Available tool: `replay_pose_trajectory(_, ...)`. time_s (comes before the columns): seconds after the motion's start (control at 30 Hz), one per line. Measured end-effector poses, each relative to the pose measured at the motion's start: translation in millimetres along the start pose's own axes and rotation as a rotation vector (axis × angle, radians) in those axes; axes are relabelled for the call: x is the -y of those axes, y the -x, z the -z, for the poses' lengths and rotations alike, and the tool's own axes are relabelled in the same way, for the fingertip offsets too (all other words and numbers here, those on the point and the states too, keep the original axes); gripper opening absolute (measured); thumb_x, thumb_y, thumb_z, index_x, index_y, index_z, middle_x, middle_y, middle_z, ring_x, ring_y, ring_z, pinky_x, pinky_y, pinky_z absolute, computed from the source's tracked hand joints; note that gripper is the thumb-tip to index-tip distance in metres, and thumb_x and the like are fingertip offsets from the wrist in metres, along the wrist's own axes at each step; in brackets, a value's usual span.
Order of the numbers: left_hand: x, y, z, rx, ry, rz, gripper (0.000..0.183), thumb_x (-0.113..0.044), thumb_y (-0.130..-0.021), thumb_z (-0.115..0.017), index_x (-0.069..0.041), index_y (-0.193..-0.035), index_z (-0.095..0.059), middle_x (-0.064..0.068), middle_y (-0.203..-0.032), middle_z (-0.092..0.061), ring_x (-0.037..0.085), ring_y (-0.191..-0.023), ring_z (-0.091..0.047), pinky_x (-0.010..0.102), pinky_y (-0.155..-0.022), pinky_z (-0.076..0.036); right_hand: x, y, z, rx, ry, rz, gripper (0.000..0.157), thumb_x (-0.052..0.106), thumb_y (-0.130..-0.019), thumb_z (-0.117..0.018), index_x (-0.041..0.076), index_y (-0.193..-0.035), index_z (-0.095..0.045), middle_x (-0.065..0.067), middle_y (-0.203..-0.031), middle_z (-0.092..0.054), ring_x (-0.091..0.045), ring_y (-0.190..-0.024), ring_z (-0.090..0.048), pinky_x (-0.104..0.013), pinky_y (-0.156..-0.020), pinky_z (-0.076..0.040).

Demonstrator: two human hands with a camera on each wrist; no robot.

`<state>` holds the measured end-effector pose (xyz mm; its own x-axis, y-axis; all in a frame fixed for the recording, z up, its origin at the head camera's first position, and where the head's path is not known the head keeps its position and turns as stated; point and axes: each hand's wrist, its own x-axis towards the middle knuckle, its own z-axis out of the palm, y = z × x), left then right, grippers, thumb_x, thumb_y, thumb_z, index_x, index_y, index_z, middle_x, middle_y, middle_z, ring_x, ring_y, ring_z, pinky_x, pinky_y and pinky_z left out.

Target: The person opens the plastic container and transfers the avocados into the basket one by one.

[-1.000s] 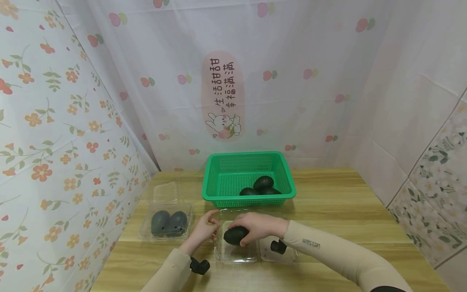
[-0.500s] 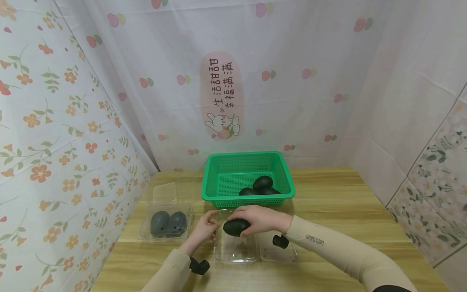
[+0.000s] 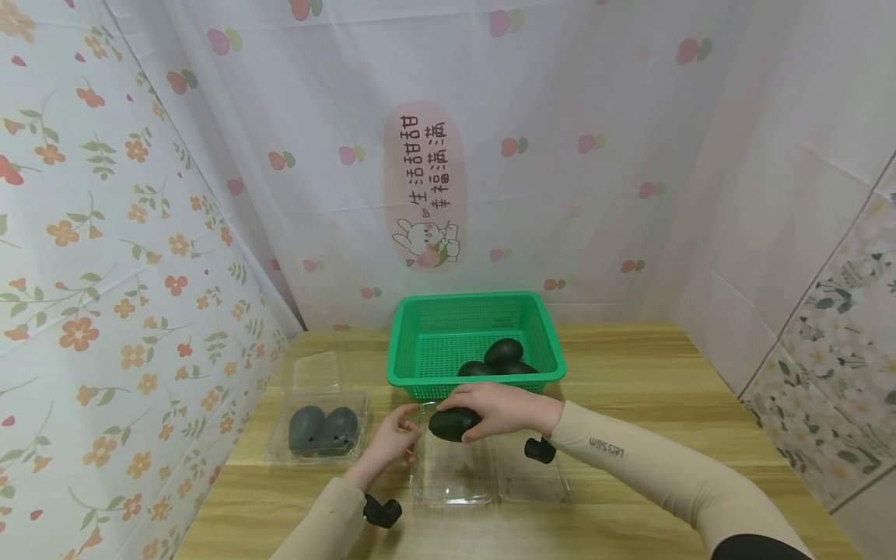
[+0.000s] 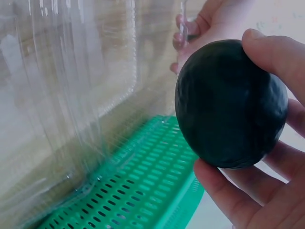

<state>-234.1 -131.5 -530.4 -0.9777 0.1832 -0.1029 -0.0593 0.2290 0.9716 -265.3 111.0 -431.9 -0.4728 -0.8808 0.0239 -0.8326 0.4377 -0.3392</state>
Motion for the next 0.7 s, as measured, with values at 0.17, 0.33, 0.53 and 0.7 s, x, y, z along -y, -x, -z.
replay_pose_trajectory(0.17,0.6,-0.8,-0.2,-0.003,0.004,0.002,0.052,0.008,-0.09,-0.057,0.007,-0.139,-0.04,0.011,-0.089,-0.055,0.016,-0.057,-0.055,0.029,-0.046,-0.05,-2,-1,5.5,-0.005,-0.014,0.008,0.058,0.03,-0.087,-0.074,0.019,-0.139,-0.053,0.001,-0.133,-0.053,-0.01,-0.107,-0.055,-0.024,-0.083,-0.049)
replay_pose_trajectory(0.33,-0.7,-0.3,0.1,-0.001,0.005,0.0,0.053,0.008,-0.09,-0.057,0.007,-0.14,-0.039,0.011,-0.088,-0.055,0.017,-0.056,-0.054,0.029,-0.046,-0.05,-5,-2,8.6,-0.02,0.007,0.007,0.057,0.03,-0.086,-0.075,0.02,-0.138,-0.054,0.003,-0.13,-0.054,-0.01,-0.108,-0.054,-0.025,-0.085,-0.049)
replay_pose_trajectory(0.53,-0.3,-0.9,0.4,-0.004,0.004,0.001,0.053,0.008,-0.089,-0.057,0.007,-0.139,-0.04,0.011,-0.087,-0.055,0.017,-0.057,-0.055,0.028,-0.046,-0.05,-3,-5,14.9,-0.027,0.02,-0.014,0.055,0.03,-0.086,-0.075,0.021,-0.136,-0.055,0.003,-0.131,-0.054,-0.011,-0.113,-0.053,-0.026,-0.086,-0.049)
replay_pose_trajectory(0.7,-0.6,-0.9,0.0,-0.006,-0.001,-0.002,0.053,0.008,-0.089,-0.057,0.007,-0.14,-0.04,0.011,-0.088,-0.055,0.016,-0.056,-0.054,0.029,-0.046,-0.05,-2,-7,22.3,-0.023,0.025,-0.062,0.056,0.031,-0.086,-0.074,0.026,-0.138,-0.054,0.006,-0.132,-0.052,-0.01,-0.111,-0.052,-0.027,-0.084,-0.049)
